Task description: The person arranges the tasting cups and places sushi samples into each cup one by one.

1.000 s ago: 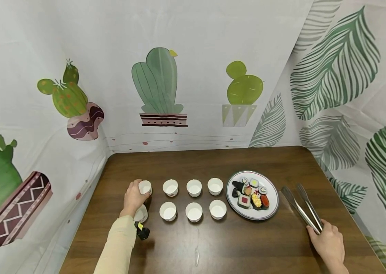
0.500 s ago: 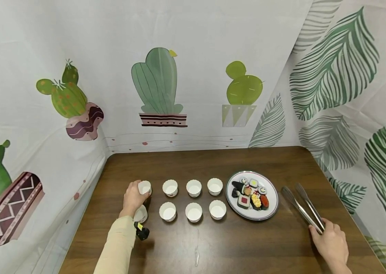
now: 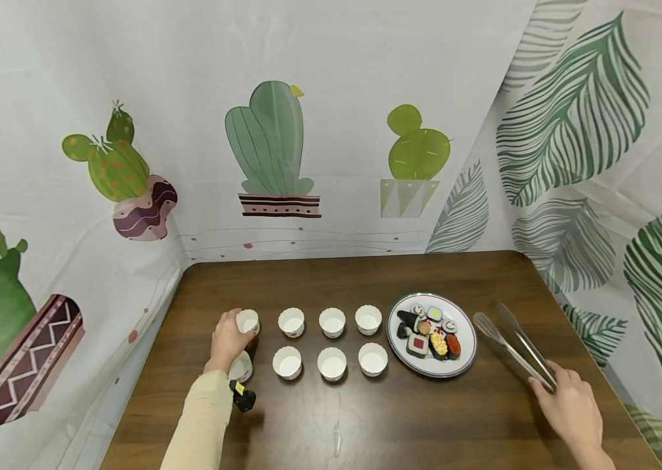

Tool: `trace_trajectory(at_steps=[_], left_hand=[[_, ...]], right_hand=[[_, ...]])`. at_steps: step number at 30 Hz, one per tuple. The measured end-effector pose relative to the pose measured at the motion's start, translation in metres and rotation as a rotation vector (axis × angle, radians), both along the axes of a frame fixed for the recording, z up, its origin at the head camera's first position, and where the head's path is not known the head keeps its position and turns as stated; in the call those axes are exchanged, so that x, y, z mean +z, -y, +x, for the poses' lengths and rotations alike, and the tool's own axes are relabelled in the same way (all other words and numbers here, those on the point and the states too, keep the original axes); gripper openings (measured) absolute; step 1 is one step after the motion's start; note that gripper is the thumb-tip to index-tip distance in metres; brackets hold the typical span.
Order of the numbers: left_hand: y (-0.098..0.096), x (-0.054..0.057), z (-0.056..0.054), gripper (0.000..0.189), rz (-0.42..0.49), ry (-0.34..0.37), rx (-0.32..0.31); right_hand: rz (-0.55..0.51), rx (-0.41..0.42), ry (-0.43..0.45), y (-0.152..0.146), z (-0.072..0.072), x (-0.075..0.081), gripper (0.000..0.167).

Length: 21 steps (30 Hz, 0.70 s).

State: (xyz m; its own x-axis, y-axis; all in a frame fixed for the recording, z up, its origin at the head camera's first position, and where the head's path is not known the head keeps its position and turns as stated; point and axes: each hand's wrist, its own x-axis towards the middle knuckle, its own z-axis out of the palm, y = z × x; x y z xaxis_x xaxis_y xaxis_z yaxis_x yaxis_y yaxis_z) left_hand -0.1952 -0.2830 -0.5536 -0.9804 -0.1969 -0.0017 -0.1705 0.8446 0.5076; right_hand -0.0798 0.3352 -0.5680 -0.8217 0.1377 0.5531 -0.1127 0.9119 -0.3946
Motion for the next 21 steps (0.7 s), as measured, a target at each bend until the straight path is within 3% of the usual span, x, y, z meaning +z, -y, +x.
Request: trace_trajectory(at_steps=[6, 12, 21], left_hand=[[0.001, -0.002, 0.001, 0.065, 0.001, -0.015, -0.001], [0.001, -0.003, 0.000, 0.066, 0.001, -0.019, 0.001], [0.003, -0.004, -0.001, 0.066, 0.004, -0.001, 0.003]], right_hand=[[0.013, 0.037, 0.045, 0.003, -0.004, 0.009, 0.047], [0.042, 0.073, 0.155, 0.005, -0.008, 0.020, 0.048], [0.089, 0.136, 0.207, 0.006, -0.016, 0.035, 0.048]])
